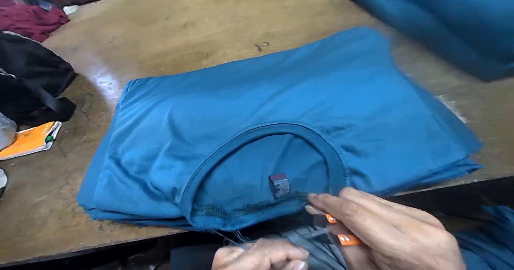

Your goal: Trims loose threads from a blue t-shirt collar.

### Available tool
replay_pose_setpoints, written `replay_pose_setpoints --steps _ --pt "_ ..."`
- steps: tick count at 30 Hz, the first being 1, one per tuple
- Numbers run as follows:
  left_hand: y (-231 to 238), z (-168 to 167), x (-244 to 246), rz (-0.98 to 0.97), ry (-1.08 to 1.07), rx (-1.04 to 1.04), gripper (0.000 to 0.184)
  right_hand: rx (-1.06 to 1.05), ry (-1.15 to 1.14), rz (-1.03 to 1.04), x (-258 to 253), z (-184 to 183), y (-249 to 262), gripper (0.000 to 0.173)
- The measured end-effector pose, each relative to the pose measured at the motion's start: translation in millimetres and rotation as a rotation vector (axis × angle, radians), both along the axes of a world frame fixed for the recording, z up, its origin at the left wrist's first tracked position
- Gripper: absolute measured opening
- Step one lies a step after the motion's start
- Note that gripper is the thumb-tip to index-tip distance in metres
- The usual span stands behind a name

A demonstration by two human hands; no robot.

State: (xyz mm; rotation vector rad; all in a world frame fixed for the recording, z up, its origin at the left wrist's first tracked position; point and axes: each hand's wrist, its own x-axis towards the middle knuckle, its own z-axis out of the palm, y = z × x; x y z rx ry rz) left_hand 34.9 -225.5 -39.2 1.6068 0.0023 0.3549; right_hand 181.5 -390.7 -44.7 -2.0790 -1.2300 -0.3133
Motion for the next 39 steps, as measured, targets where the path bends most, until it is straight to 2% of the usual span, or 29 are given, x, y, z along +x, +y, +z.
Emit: replay_pose_setpoints --steps 6,8,11,14,16,18,21,25,27,39 --pt "-12 10 20 0.108 0.187 -0.396 0.023 -0.027 0.076 0.183 -1 10 -19 0.016" --pt "-17 9 26 0.127 0.241 -0.434 0.021 -0.011 0.074 0.192 -6 9 -21 0.016" --pt "-22 -1 32 0.102 0.204 -0.484 0.018 0.054 0.064 0.169 -14 5 -21 0.016" --pt "-25 -2 36 0.152 0.213 -0.532 0.012 0.005 0.081 0.191 -11 3 -21 0.016" --pt "-26 4 39 0.200 0.276 -0.616 0.008 -0.014 0.131 0.234 -10 3 -22 0.025" --pt "-27 7 38 0.203 0.278 -0.665 0.006 0.012 0.212 0.247 -9 3 -26 0.040" --pt "-26 8 34 0.161 0.240 -0.645 0.006 0.075 0.216 0.144 -5 6 -39 0.054" --pt "-26 9 31 0.117 0.208 -0.632 0.008 -0.103 -0.074 0.007 10 10 -45 0.041" --pt "-27 9 30 0.100 0.187 -0.611 0.007 -0.121 -0.171 -0.009 9 6 -42 0.039" --pt "-29 9 31 0.113 0.188 -0.594 0.007 -0.035 -0.213 -0.034 2 -7 -21 0.035"
